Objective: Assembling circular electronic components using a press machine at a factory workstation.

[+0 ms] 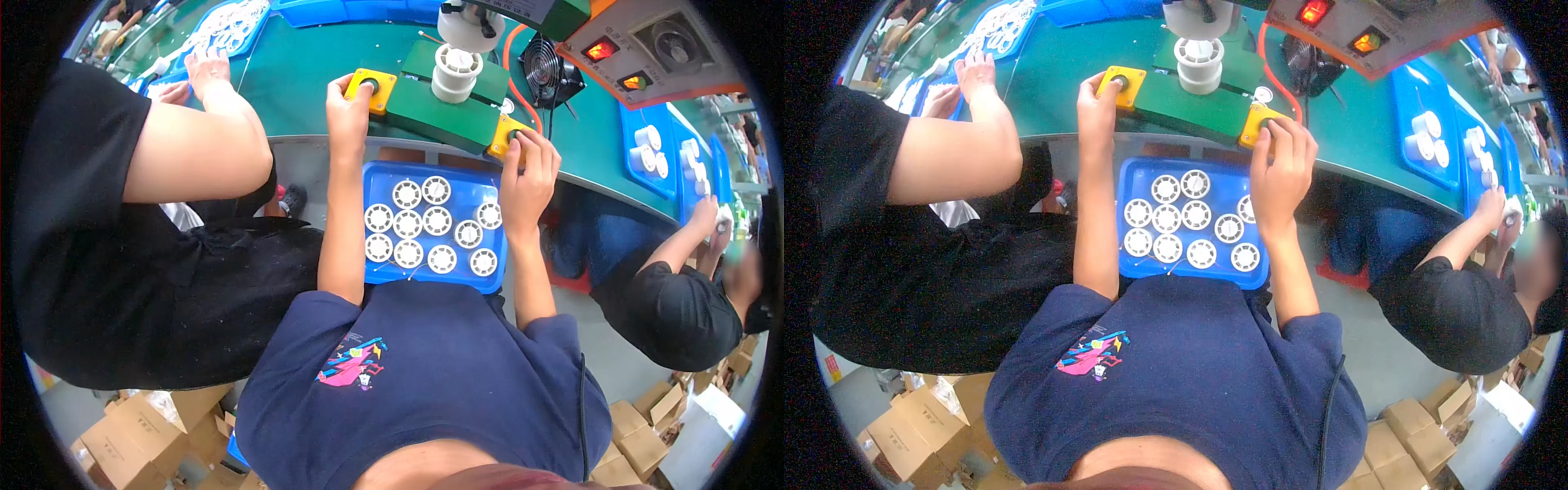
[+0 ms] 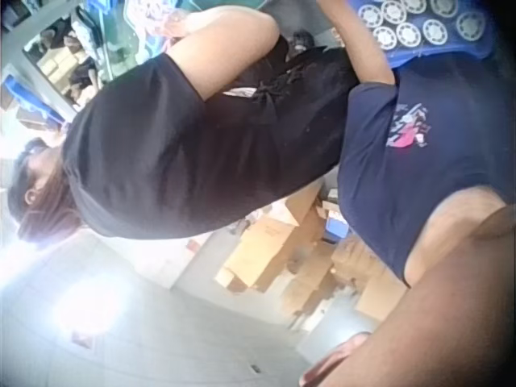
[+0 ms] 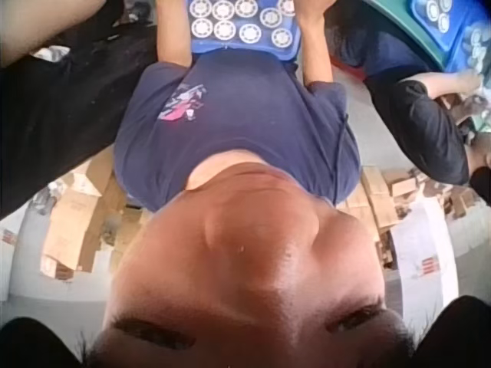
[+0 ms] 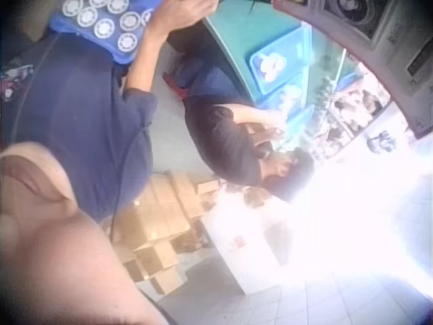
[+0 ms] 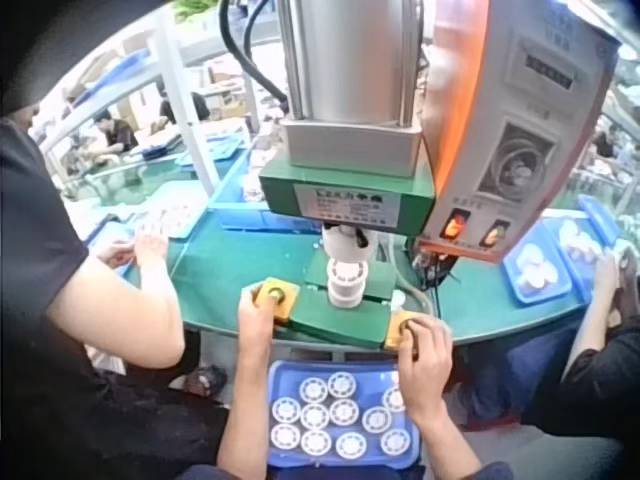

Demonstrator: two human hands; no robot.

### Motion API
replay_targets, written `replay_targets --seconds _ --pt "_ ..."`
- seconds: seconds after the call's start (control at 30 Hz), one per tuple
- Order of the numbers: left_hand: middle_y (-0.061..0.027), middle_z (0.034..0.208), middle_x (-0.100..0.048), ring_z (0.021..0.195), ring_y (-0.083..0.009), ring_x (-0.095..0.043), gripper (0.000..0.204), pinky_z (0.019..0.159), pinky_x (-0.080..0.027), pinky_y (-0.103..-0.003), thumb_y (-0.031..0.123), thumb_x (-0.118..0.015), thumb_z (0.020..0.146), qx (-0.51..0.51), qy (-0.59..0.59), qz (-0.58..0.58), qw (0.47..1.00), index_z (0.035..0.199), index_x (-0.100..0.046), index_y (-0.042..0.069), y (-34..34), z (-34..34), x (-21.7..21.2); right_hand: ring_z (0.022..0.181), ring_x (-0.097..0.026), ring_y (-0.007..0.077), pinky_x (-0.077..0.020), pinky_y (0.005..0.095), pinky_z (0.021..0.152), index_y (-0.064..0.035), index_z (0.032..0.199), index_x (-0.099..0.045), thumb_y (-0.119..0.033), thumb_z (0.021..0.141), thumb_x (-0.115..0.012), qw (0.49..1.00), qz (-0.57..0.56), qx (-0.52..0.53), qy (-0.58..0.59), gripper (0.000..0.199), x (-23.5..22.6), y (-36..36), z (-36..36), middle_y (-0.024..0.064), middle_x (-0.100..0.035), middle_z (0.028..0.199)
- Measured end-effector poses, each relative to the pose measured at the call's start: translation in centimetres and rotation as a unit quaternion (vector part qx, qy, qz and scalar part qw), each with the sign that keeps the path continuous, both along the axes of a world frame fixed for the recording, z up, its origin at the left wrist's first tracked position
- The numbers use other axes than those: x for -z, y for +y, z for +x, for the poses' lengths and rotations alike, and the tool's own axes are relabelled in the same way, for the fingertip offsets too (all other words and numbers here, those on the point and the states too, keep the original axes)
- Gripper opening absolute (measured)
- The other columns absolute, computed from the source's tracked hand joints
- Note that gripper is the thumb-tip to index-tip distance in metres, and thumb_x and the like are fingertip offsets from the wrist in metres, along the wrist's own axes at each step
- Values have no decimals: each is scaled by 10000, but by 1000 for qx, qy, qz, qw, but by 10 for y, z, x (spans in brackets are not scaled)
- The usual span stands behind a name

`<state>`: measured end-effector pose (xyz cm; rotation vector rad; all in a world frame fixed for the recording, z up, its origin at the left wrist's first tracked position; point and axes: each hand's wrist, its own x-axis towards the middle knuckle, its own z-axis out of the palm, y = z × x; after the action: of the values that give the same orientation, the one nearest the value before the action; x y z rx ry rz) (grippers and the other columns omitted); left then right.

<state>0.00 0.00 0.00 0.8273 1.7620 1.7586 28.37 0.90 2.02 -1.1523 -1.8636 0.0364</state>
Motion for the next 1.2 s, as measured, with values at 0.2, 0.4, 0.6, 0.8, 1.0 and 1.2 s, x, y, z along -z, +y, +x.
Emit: replay_targets --seconds 0.2,0.4,0.6,0.8,1.0,1.2 --pt "-152 1154 -627 1026 -199 -632 418 900 -536 -324 163 -720 915 -8 -59 37 998 1222 -537 -54 3 -2 0 1040 -610 334 -512 433 890 -26 991 -707 -109 951 -656 999 2 -16 -44 105 -9 0 3 109 -691 1078" --pt "-168 1270 -616 1144 -209 -608 534 1014 -487 -339 267 -693 989 -17 -12 82 996 1358 -501 -67 -16 6 13 1101 -610 351 -496 443 959 3 1041 -704 -95 929 -678 999 -15 -26 33 152 -6 2 2 150 -691 1122" --pt "-208 1349 -597 1275 -265 -586 467 1097 -454 -380 215 -652 1008 -54 53 57 996 1366 -512 -50 -64 30 2 1089 -645 348 -507 436 956 10 1081 -708 -102 923 -687 989 -28 -31 140 195 -23 -9 -25 185 -685 1132" --pt "-166 1255 -681 1167 -260 -657 326 1029 -498 -375 179 -637 1004 -73 151 7 986 1262 -640 -20 -100 46 -4 1106 -630 376 -503 458 958 2 1204 -659 -248 863 -792 978 -60 -95 174 443 -31 32 -93 188 -676 1131" --pt "-191 1161 -699 1116 -348 -663 304 989 -503 -417 164 -684 957 64 234 -94 966 1200 -672 -18 -138 77 11 1051 -620 362 -499 456 921 5 1195 -644 -331 778 -875 967 -73 -89 229 583 -23 53 -114 181 -673 1116" --pt "-263 1377 -556 1261 -447 -543 589 1076 -439 -484 234 -770 888 214 325 -154 908 1372 -556 -26 -143 104 47 994 -663 255 -513 369 897 1 1157 -654 -287 785 -895 946 -39 -108 303 528 -29 55 -94 137 -693 1080"
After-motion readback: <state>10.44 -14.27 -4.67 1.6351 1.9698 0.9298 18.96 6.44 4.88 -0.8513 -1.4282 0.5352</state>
